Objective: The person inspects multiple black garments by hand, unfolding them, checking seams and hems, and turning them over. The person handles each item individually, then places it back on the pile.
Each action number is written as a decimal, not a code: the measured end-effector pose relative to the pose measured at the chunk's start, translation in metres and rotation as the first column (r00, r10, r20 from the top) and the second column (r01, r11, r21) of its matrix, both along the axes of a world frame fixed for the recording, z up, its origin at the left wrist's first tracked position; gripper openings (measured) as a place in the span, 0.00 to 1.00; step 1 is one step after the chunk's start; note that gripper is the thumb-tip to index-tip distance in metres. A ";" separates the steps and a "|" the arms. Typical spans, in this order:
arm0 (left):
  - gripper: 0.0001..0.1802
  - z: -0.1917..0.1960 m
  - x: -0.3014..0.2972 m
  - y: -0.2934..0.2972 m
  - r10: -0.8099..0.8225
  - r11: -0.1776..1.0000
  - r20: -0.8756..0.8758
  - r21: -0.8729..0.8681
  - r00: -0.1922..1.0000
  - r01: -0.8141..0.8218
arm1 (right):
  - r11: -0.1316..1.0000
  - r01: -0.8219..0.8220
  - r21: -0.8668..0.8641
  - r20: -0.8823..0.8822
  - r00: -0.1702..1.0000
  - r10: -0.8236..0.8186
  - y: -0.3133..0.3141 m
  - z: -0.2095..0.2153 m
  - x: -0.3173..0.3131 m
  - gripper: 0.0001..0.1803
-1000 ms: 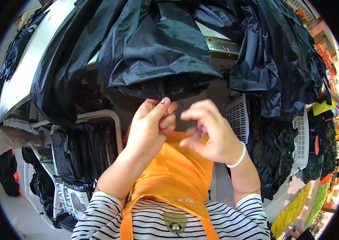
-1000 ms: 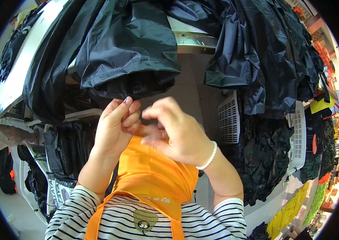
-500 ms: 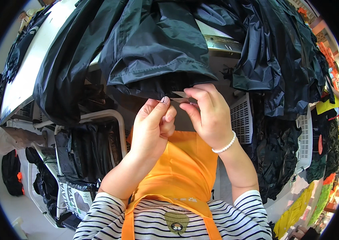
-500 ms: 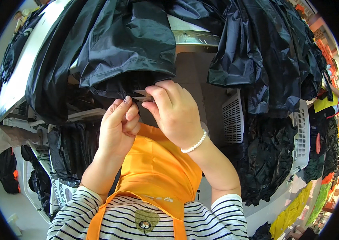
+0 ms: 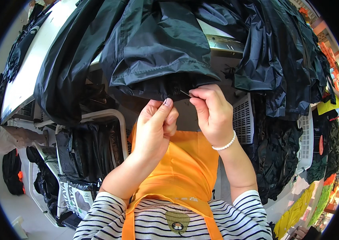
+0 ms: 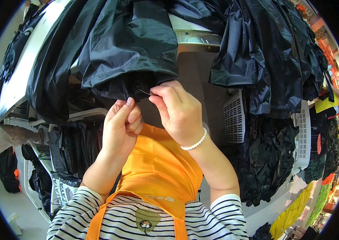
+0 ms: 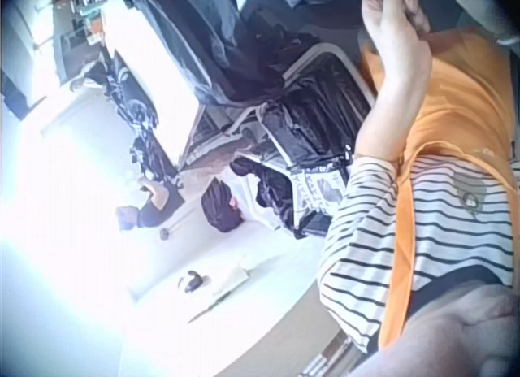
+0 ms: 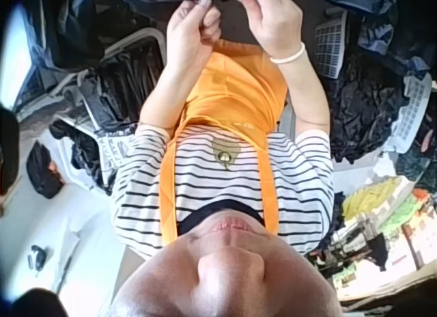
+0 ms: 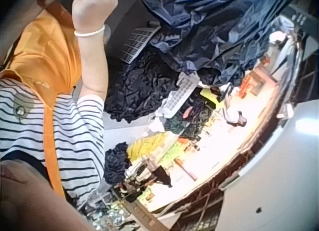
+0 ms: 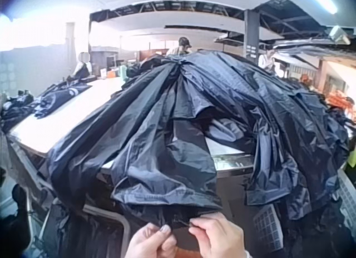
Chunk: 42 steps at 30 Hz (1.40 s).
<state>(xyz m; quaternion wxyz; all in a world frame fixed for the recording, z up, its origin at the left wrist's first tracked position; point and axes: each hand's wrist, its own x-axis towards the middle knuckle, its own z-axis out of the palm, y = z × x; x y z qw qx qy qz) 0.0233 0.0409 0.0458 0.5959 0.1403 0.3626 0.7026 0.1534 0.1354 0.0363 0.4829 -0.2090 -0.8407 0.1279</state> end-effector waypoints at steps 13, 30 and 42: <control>0.04 -0.016 0.004 0.003 0.237 0.970 -0.310 0.126 0.921 -0.207 | 0.914 -0.206 -0.349 0.014 0.974 0.225 -0.007 0.036 0.001 0.14; 0.08 -0.011 -0.003 0.008 0.151 0.988 -0.355 0.093 0.923 -0.126 | 0.853 -0.187 -0.488 -0.251 0.966 0.068 -0.009 0.003 -0.020 0.04; 0.06 -0.015 -0.003 0.005 0.212 0.977 -0.329 0.097 0.920 -0.190 | 0.980 -0.114 -0.163 0.107 0.985 0.132 0.003 0.010 0.008 0.17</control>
